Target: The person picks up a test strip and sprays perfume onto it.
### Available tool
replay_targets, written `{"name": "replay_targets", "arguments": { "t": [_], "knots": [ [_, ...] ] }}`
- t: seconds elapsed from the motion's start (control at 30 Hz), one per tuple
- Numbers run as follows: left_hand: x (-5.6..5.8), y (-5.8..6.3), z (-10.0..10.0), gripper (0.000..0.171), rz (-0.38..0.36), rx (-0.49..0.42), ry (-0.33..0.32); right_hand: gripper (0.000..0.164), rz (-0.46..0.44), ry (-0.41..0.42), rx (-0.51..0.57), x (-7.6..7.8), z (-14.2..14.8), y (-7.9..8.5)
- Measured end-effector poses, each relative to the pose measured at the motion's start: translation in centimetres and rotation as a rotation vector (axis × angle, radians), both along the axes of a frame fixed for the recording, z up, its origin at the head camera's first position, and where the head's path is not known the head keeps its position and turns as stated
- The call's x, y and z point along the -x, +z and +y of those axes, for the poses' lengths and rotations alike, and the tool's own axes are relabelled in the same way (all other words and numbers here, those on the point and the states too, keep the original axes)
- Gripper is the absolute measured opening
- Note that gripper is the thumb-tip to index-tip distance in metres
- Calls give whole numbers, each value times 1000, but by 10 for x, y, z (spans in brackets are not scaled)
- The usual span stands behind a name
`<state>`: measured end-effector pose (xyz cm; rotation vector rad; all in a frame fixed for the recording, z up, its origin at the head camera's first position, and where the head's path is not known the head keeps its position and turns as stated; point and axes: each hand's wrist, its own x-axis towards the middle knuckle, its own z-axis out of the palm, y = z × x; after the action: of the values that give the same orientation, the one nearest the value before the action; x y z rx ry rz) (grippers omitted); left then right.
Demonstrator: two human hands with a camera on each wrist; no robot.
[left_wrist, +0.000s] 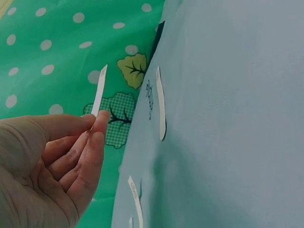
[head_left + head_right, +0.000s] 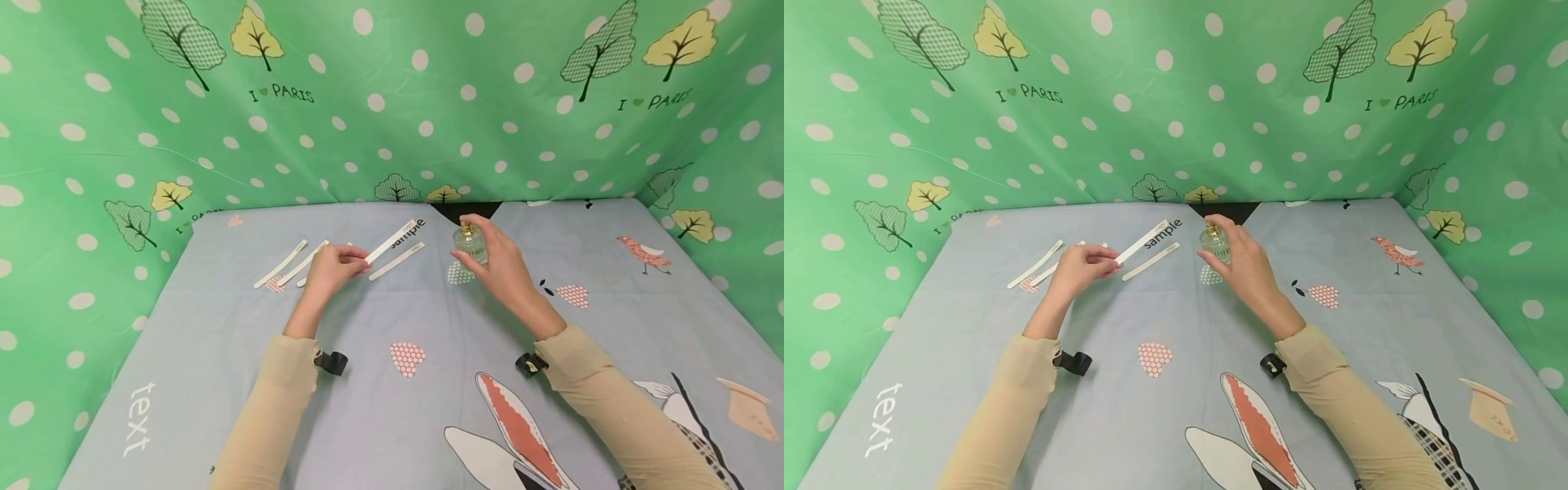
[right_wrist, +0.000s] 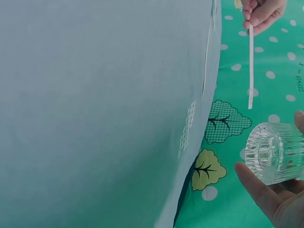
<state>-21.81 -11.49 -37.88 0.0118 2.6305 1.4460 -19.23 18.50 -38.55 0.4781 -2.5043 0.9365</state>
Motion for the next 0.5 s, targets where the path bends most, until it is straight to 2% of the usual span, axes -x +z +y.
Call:
{"name": "replay_targets", "arguments": {
  "t": [0.5],
  "knots": [
    [5, -10, -1, 21, -22, 5, 7, 59, 5, 5, 0, 0, 1, 0]
  ]
}}
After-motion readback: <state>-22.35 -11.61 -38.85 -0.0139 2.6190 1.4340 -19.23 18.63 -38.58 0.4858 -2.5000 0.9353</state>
